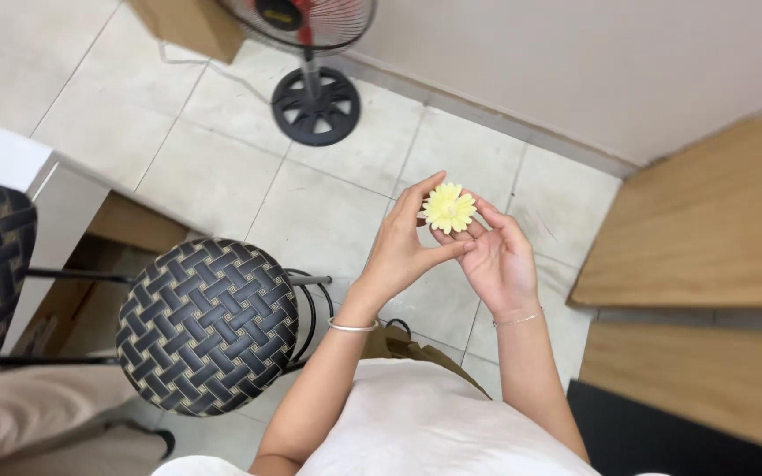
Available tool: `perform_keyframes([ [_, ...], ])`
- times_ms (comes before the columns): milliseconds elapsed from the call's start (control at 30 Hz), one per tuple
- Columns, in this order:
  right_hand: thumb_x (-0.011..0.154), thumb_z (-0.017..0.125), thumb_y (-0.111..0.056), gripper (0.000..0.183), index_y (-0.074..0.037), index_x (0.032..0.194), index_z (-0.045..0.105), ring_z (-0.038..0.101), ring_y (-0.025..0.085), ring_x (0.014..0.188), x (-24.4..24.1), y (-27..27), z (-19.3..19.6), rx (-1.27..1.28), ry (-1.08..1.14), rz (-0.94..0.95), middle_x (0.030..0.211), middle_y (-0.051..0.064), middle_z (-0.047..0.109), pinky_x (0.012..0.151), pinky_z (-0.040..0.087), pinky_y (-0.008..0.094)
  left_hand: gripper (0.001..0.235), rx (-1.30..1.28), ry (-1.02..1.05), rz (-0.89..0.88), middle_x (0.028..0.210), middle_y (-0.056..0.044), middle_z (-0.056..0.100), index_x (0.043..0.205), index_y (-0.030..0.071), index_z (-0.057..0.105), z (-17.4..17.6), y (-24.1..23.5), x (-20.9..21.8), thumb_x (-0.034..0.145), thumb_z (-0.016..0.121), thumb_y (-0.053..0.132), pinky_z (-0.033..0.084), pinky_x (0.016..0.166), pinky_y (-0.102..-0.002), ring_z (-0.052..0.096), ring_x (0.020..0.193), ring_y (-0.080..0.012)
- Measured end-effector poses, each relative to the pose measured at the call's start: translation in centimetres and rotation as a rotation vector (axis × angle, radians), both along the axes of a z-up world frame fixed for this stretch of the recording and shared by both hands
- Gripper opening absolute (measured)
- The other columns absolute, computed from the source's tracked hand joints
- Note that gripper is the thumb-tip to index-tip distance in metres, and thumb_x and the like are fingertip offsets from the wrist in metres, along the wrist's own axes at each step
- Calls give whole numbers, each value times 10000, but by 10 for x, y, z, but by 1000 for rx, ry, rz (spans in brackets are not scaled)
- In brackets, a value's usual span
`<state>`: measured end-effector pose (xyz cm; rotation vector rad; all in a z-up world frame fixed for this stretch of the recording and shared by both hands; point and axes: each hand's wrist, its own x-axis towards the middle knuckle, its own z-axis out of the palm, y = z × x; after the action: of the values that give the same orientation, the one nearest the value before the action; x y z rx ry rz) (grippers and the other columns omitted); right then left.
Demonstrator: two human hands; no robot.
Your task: The recorder picks up various molded candles (flower and animal shapes) from a workspace and places them on a display shelf.
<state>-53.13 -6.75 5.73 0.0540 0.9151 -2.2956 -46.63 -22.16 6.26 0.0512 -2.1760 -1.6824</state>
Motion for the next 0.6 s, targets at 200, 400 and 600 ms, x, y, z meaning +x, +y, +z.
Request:
perform_keyframes([
  [200, 1018, 473, -208, 502, 49, 1449, 463, 610, 439, 1236, -66, -64, -23, 2, -5, 269, 1411, 245, 583, 976, 497, 394, 887, 34, -72, 258, 1376, -87, 608, 1491, 87, 485, -14, -52, -25, 732, 909, 262, 587, 907, -365, 652, 1173, -214],
  [400, 1021, 485, -181, 499, 55, 1460, 466, 592, 368, 1216, -120, -159, -37, 16, -46, 398, 1384, 235, 585, 1033, 521, 424, 793, 75, -106, 416, 1311, -64, 669, 1423, 93, 552, -33, -132, -59, 737, 913, 262, 583, 911, -356, 675, 1156, -197],
  [600, 982, 473, -205, 475, 34, 1392, 484, 635, 328, 1199, -168, -290, -4, 8, -14, 514, 1341, 221, 611, 1031, 543, 431, 782, 87, -45, 523, 1295, -39, 683, 1420, 114, 566, -23, -245, -99, 732, 908, 261, 583, 896, -345, 676, 1145, -178],
])
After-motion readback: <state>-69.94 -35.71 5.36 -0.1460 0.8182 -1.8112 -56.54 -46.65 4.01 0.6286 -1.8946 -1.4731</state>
